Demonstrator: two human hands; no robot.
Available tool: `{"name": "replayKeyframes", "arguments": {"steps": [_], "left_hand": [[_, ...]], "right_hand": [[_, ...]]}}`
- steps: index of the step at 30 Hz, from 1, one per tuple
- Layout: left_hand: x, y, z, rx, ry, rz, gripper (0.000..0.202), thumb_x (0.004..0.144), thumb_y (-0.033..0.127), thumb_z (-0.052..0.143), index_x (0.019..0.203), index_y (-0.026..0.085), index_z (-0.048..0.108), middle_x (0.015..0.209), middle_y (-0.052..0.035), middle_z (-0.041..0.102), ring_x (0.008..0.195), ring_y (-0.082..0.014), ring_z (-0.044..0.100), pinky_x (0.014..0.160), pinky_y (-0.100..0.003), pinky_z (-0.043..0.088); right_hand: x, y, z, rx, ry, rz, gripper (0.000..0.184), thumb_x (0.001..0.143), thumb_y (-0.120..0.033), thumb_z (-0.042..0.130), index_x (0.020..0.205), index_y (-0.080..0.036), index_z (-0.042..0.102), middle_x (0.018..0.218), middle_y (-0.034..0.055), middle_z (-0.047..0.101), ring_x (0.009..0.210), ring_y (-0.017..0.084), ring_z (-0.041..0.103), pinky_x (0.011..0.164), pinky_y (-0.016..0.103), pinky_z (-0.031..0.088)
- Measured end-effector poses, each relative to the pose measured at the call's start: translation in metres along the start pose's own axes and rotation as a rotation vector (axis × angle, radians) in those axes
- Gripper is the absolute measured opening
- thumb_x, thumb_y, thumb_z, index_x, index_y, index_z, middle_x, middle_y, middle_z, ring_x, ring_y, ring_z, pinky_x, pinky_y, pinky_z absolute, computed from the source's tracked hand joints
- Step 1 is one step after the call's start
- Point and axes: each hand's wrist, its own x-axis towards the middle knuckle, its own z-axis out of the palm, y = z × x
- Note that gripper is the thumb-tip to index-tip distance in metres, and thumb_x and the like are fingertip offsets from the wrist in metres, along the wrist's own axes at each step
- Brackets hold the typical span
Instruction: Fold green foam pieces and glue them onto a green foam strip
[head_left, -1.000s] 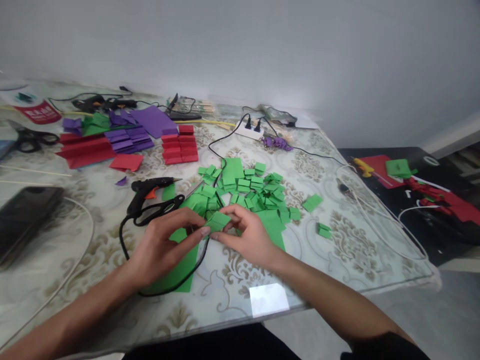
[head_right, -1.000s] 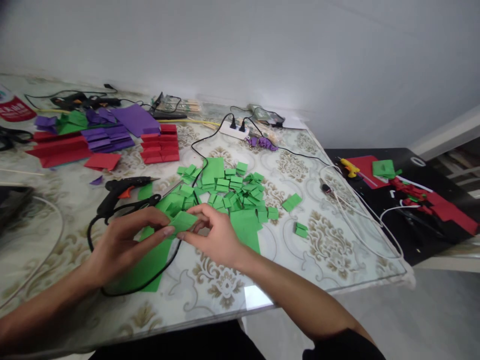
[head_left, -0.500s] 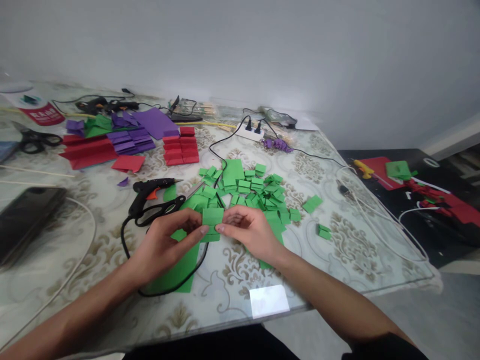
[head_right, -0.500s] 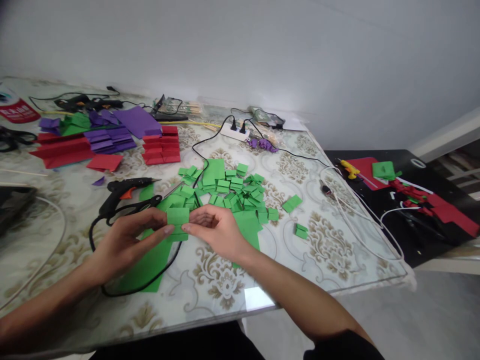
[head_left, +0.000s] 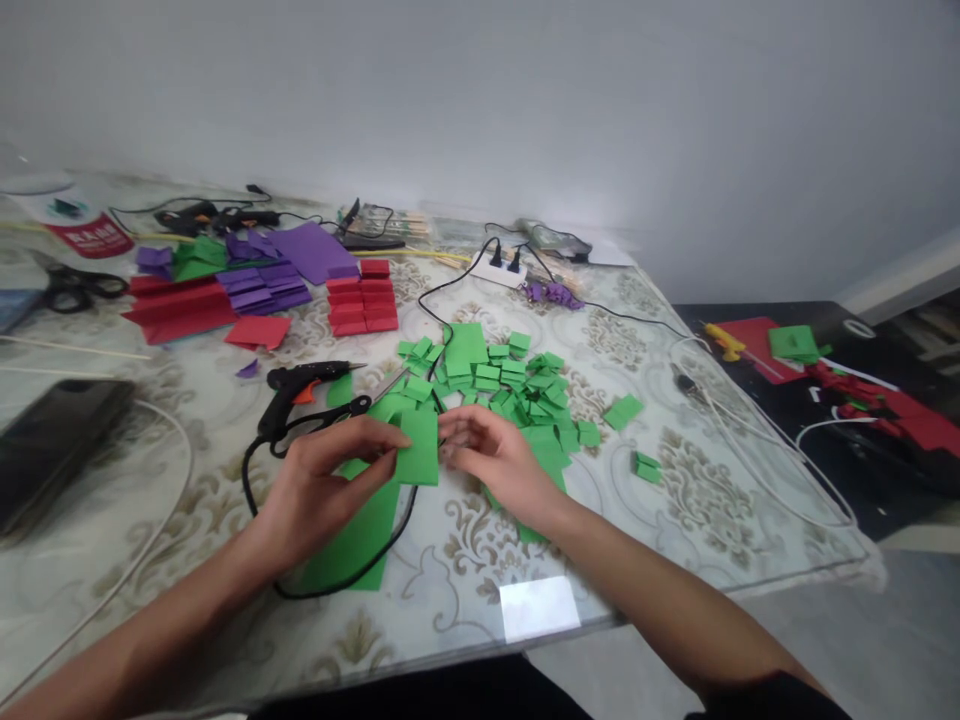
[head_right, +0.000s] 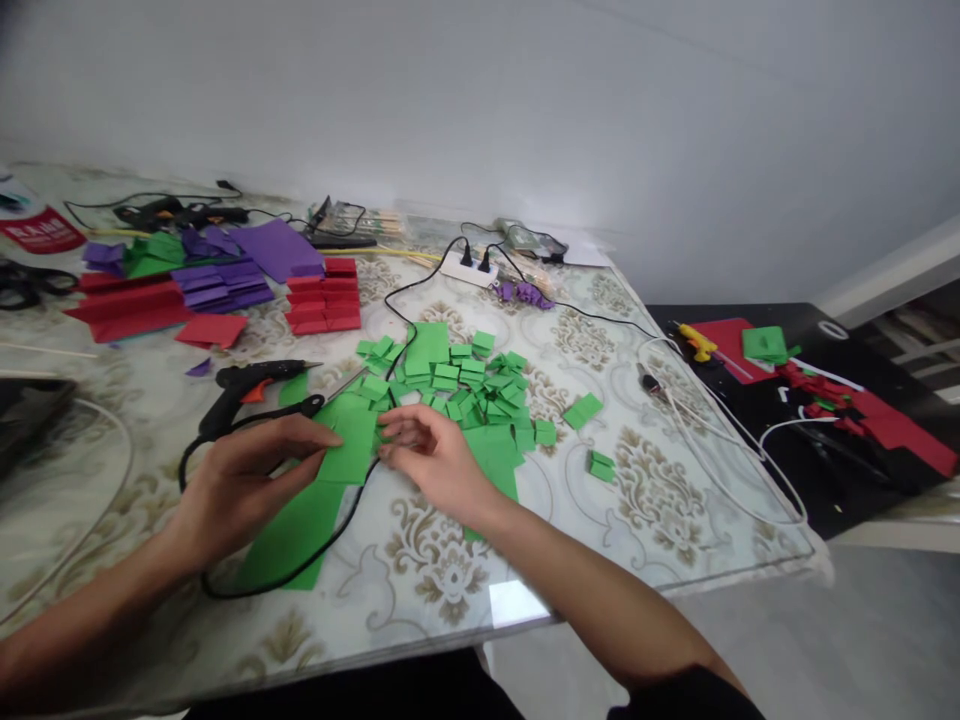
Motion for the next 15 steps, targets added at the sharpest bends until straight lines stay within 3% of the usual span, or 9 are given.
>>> {"name": "replayKeyframes", "arguments": {"steps": [7, 11, 15], "left_hand": [[0.0044, 0.0047, -0.0002, 0.001, -0.004, 0.067, 0.012, 0.091, 0.018, 0.064, 0.093, 0.023, 0.074, 0.1, -0.0044, 0.075, 0.096, -0.0191, 0.071, 0.077, -0.027, 0.059], [0.0024, 0.0034, 0.0006, -0.009, -0.037, 0.052, 0.015, 0.093, 0.018, 0.062, 0.1, 0.024, 0.074, 0.104, -0.005, 0.075, 0.098, -0.0198, 0.071, 0.08, -0.028, 0.059], [0.0005, 0.0028, -0.0001, -0.044, -0.075, 0.028, 0.016, 0.095, 0.019, 0.061, 0.104, 0.024, 0.073, 0.107, -0.005, 0.074, 0.102, -0.0205, 0.07, 0.082, -0.029, 0.058]], "right_hand": [[0.0006, 0.0011, 0.0012, 0.214, -0.04, 0.144, 0.029, 0.074, -0.025, 0.082, 0.101, -0.02, 0.072, 0.092, 0.0026, 0.075, 0.08, 0.016, 0.071, 0.076, 0.03, 0.06], [-0.0004, -0.0017, 0.0018, 0.239, -0.102, 0.149, 0.033, 0.071, -0.023, 0.084, 0.102, -0.019, 0.072, 0.088, 0.0014, 0.075, 0.077, 0.016, 0.071, 0.075, 0.03, 0.06], [-0.0007, -0.0012, 0.0031, 0.235, -0.081, 0.138, 0.034, 0.066, -0.025, 0.091, 0.091, -0.019, 0.07, 0.079, -0.0025, 0.069, 0.071, 0.013, 0.067, 0.07, 0.028, 0.06]]}}
